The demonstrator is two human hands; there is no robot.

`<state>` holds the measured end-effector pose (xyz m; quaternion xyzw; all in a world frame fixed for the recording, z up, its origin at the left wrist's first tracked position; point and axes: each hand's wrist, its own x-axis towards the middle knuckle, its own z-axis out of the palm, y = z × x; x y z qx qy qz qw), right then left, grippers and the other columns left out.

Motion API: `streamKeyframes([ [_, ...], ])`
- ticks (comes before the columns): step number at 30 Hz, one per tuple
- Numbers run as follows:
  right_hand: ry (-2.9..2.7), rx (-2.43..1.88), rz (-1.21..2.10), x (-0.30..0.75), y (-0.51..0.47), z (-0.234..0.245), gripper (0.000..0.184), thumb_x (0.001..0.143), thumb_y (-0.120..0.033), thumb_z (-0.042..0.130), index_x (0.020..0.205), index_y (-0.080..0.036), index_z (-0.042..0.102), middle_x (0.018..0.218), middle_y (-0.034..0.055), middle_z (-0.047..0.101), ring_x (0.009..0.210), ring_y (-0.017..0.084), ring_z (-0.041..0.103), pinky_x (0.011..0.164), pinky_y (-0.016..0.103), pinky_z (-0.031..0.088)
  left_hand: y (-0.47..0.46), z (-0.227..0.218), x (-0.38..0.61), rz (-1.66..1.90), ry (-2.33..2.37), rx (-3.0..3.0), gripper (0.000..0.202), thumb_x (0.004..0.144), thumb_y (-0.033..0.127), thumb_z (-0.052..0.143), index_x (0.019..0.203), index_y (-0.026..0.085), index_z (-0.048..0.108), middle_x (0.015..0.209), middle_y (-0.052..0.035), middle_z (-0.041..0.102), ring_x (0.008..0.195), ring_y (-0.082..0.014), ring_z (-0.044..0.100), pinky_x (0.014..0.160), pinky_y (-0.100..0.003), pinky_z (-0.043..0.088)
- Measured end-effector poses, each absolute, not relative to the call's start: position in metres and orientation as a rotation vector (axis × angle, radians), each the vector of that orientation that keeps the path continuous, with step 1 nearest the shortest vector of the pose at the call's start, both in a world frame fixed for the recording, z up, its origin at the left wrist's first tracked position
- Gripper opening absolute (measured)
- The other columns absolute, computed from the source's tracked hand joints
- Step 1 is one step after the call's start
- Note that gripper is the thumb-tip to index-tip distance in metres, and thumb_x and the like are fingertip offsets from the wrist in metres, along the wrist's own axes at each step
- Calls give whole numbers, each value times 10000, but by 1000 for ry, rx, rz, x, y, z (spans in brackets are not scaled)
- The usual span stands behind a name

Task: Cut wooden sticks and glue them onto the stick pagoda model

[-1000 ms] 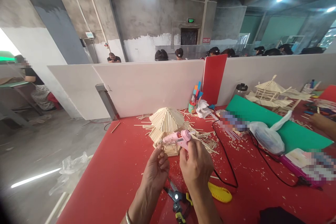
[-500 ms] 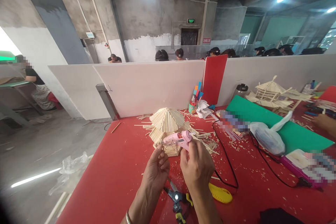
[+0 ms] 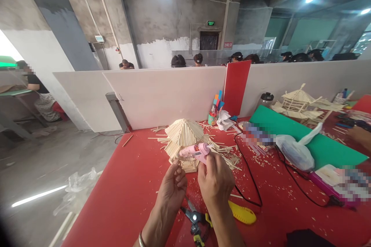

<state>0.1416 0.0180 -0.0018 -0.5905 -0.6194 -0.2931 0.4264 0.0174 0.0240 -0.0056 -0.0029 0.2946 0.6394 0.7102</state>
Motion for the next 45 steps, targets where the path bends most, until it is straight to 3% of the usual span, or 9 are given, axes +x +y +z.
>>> streamKeyframes([
  [15,-1513,-1462,-716,142,17,-1,107,892,-245,538,978,-191,572,846,51,627,738,167,576,619,283,383,24,-5,18,1418,657,-38,306,700,136,775,653,156,473,510,85,435,359,-10,319,313,-124,232],
  [36,-1495,-1459,-715,140,19,-6,92,905,-264,558,938,-181,579,876,63,634,741,172,571,634,279,394,24,-2,18,1416,670,-39,302,678,138,777,661,161,477,493,90,436,355,-9,313,315,-119,229],
  [40,-1494,-1451,-706,140,18,-6,82,907,-257,569,941,-183,577,885,68,641,761,180,583,646,282,402,25,-4,18,1425,666,-32,327,633,146,804,647,159,478,488,90,446,355,-6,308,314,-120,222],
  [45,-1475,-1438,-716,142,17,-8,95,898,-258,594,952,-182,577,898,81,649,784,188,599,641,287,406,24,-5,18,1455,700,29,434,480,220,898,655,153,507,489,92,467,367,-2,306,322,-121,227],
])
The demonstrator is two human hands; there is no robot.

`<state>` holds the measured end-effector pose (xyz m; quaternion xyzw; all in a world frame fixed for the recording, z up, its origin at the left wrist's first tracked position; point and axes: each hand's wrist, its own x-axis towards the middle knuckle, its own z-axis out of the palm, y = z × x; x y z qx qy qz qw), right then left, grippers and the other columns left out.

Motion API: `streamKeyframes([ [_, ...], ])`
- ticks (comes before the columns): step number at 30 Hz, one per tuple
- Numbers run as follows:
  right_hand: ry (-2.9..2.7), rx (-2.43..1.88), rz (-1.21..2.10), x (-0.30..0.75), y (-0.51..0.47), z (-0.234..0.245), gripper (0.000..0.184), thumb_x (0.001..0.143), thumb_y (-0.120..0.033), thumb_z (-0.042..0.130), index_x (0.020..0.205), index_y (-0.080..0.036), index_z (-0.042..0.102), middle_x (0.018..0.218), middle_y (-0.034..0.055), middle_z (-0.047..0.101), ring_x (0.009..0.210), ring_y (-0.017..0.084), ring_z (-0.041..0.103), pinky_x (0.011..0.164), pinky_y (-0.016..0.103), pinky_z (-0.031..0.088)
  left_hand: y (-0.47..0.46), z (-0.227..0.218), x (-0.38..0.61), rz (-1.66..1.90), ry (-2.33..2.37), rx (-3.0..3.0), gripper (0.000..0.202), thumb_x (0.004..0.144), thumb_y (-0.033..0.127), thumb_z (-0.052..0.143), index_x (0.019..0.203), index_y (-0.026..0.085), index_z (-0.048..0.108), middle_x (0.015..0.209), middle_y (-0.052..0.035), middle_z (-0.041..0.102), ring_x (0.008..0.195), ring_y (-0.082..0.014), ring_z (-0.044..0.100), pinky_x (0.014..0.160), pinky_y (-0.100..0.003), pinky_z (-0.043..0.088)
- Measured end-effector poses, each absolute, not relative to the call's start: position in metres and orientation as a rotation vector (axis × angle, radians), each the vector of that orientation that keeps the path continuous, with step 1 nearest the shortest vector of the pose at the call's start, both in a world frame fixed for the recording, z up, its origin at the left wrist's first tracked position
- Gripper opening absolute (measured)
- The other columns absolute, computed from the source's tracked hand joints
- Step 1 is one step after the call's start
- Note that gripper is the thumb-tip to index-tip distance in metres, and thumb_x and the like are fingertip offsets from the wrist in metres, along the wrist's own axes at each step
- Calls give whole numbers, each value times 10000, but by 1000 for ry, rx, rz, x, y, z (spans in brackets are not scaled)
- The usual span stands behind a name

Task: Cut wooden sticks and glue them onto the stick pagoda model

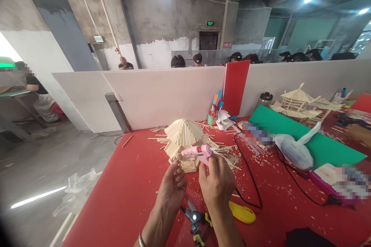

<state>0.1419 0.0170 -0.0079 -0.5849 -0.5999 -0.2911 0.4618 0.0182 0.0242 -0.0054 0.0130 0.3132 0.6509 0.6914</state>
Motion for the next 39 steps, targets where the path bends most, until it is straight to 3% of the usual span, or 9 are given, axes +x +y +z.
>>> streamKeyframes([
  [6,-1464,-1414,-688,143,16,-10,130,898,-264,591,991,-174,583,901,90,648,801,196,608,640,288,417,21,-8,19,1517,825,164,501,431,354,924,662,154,526,501,85,488,381,-11,323,336,-133,246],
  [16,-1468,-1432,-708,143,15,-13,147,900,-295,584,984,-174,587,897,84,645,756,191,593,642,289,422,21,-9,19,1606,924,210,498,409,386,919,675,158,564,459,92,460,376,-23,323,339,-147,221],
  [30,-1459,-1423,-722,143,15,-12,150,898,-289,577,987,-169,592,890,81,648,757,190,602,648,283,433,26,-26,20,1681,1225,554,449,630,551,785,603,159,567,455,85,398,419,-44,296,400,-179,253],
  [37,-1452,-1420,-710,144,15,-14,150,884,-267,586,1008,-183,600,882,76,652,780,189,617,653,279,438,21,-26,16,1748,1323,678,373,645,503,783,715,147,694,608,6,591,493,-92,453,456,-208,371],
  [39,-1449,-1414,-707,144,15,-16,138,875,-260,597,992,-186,596,875,76,652,773,189,616,652,281,437,21,-27,16,1761,1306,669,332,653,465,783,734,155,694,583,19,569,472,-88,436,448,-207,369],
])
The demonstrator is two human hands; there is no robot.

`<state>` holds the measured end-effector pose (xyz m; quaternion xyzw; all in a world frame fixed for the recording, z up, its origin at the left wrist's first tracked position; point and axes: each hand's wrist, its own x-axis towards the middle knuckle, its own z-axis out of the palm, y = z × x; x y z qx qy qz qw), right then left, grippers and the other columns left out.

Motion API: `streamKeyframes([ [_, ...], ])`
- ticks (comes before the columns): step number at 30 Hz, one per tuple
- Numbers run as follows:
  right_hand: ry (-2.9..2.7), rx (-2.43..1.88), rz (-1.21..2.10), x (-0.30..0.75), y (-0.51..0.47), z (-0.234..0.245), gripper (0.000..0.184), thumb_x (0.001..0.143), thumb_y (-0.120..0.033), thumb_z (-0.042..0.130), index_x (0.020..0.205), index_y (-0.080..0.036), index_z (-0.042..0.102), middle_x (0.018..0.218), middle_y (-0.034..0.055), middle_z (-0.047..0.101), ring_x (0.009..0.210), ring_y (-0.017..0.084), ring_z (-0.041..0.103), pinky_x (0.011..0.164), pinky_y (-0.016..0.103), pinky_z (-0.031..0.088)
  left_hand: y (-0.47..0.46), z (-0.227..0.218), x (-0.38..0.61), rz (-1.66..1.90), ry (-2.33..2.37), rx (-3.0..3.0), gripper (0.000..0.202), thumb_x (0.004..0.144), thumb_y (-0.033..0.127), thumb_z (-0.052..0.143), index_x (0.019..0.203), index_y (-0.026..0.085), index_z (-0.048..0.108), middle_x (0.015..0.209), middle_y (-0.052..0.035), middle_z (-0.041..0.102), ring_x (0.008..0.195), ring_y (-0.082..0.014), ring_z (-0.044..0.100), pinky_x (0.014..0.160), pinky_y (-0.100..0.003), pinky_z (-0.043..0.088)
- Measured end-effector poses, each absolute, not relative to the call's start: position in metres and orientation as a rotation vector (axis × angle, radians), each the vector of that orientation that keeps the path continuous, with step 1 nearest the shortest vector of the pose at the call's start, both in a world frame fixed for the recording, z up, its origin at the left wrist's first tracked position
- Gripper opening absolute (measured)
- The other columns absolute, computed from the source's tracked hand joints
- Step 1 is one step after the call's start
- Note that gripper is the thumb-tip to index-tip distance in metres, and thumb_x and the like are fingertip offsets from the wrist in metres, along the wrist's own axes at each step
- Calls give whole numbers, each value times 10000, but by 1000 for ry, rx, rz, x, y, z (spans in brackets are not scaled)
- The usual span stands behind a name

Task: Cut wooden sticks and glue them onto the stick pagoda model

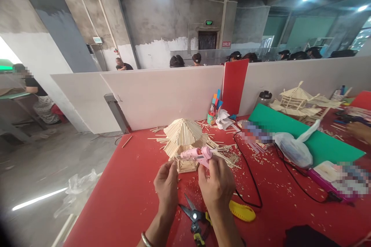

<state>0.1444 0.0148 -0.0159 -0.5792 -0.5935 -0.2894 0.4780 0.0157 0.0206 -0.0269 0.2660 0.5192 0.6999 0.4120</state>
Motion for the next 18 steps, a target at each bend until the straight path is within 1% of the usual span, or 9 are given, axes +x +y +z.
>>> streamKeyframes([
  [3,-1434,-1396,-698,144,14,-20,118,873,-268,602,956,-188,581,819,63,642,717,179,601,637,281,433,20,-28,15,1771,1267,652,271,678,417,765,725,166,676,502,61,467,433,-74,372,429,-197,348],
  [6,-1408,-1385,-725,145,12,-23,112,882,-290,606,892,-190,558,721,41,612,639,170,569,597,277,416,20,-26,14,1783,1244,646,248,685,394,755,697,167,657,488,69,436,429,-69,347,424,-190,341],
  [9,-1439,-1352,-705,146,7,-22,118,888,-284,615,887,-186,549,716,39,615,633,165,567,595,269,415,21,-24,12,1802,1240,650,253,693,389,746,666,164,633,482,68,431,429,-65,339,416,-182,319],
  [13,-1574,-1271,-530,151,-3,-17,5,898,-189,576,898,-193,579,735,31,627,676,156,585,641,264,434,23,-23,8,1844,1241,664,250,717,383,729,672,161,623,492,67,440,440,-61,348,421,-172,298],
  [16,-1598,-1233,-428,155,-9,-17,87,900,-143,548,914,-209,602,788,31,643,738,152,600,686,265,441,24,-27,6,1885,1257,701,214,715,365,724,748,164,657,544,58,491,463,-63,367,440,-173,309],
  [18,-1604,-1221,-408,158,-12,-19,101,893,-147,556,933,-216,617,813,34,640,753,150,596,687,262,437,25,-28,5,1900,1267,723,212,709,359,724,783,167,672,575,50,519,479,-68,389,456,-179,328],
])
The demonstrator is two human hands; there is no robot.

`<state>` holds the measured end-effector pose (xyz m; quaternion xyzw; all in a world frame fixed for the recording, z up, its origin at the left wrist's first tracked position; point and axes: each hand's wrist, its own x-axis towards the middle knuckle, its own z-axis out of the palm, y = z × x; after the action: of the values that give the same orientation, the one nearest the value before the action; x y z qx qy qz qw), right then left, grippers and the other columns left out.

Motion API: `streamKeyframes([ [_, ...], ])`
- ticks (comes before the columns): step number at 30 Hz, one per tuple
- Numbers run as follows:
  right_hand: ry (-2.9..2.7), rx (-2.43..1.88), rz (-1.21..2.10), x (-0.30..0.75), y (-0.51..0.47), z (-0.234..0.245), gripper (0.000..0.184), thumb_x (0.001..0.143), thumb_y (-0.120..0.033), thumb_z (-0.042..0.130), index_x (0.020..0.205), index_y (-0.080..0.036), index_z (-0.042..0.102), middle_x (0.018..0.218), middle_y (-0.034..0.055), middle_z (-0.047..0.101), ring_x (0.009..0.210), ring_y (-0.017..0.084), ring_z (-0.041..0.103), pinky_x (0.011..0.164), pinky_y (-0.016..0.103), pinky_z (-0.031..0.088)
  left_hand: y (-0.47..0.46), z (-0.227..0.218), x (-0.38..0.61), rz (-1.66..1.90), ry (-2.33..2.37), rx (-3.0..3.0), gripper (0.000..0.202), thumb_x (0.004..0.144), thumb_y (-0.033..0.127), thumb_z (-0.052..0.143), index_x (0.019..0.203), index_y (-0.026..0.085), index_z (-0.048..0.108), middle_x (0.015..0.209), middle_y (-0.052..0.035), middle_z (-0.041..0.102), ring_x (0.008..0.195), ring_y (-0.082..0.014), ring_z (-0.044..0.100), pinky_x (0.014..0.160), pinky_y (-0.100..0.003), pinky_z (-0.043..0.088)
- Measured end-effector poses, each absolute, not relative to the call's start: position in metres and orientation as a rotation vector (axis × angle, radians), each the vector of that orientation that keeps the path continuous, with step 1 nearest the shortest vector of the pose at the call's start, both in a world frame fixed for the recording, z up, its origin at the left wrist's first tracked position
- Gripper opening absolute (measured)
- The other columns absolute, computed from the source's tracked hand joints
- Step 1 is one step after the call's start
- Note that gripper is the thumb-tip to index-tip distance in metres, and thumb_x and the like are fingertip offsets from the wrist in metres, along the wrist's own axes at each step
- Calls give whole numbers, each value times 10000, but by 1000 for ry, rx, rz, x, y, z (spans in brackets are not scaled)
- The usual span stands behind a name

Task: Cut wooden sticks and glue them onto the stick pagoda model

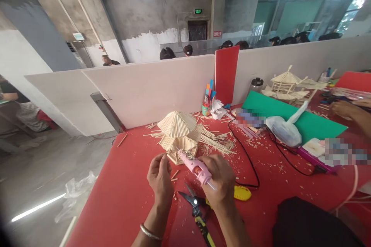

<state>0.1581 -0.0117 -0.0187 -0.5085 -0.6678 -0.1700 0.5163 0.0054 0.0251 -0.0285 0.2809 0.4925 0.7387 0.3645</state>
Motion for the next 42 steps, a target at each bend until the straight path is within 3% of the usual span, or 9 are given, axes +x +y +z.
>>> streamKeyframes([
  [10,-1755,-1204,-373,147,-18,-28,170,875,-167,548,959,-230,681,742,17,591,705,140,535,678,281,376,26,-27,10,1830,1248,646,250,691,389,732,704,165,621,505,79,444,440,-59,371,429,-177,298],
  [20,-1718,-1241,-459,141,-18,-35,243,873,-151,506,1040,-215,671,720,15,570,694,156,503,676,319,339,26,-25,9,1820,1321,642,228,707,369,713,791,170,642,551,65,484,460,-69,388,432,-180,304],
  [25,-1729,-1252,-461,140,-18,-34,212,884,-159,527,1024,-228,671,681,0,585,672,144,539,675,295,365,29,-29,3,1769,1501,661,295,751,361,686,1005,210,678,761,18,576,591,-94,499,547,-203,417],
  [30,-1762,-1233,-446,144,-17,-32,149,926,-233,543,999,-204,670,663,6,634,649,135,577,672,276,383,33,-34,3,1735,1368,637,352,712,264,720,1060,217,694,1066,-51,665,978,-175,618,789,-235,484],
  [35,-1791,-1226,-406,147,-16,-33,148,917,-218,554,1020,-192,657,675,6,636,646,138,572,656,282,356,31,-39,9,1596,1210,641,318,689,282,721,989,179,713,922,-70,715,813,-212,670,665,-279,517],
  [42,-1783,-1312,-360,146,-20,-30,237,892,-293,528,1077,-196,642,713,20,614,699,175,538,687,316,342,30,-45,12,1562,1169,692,317,672,298,740,964,174,726,842,-62,726,764,-200,674,670,-277,518],
])
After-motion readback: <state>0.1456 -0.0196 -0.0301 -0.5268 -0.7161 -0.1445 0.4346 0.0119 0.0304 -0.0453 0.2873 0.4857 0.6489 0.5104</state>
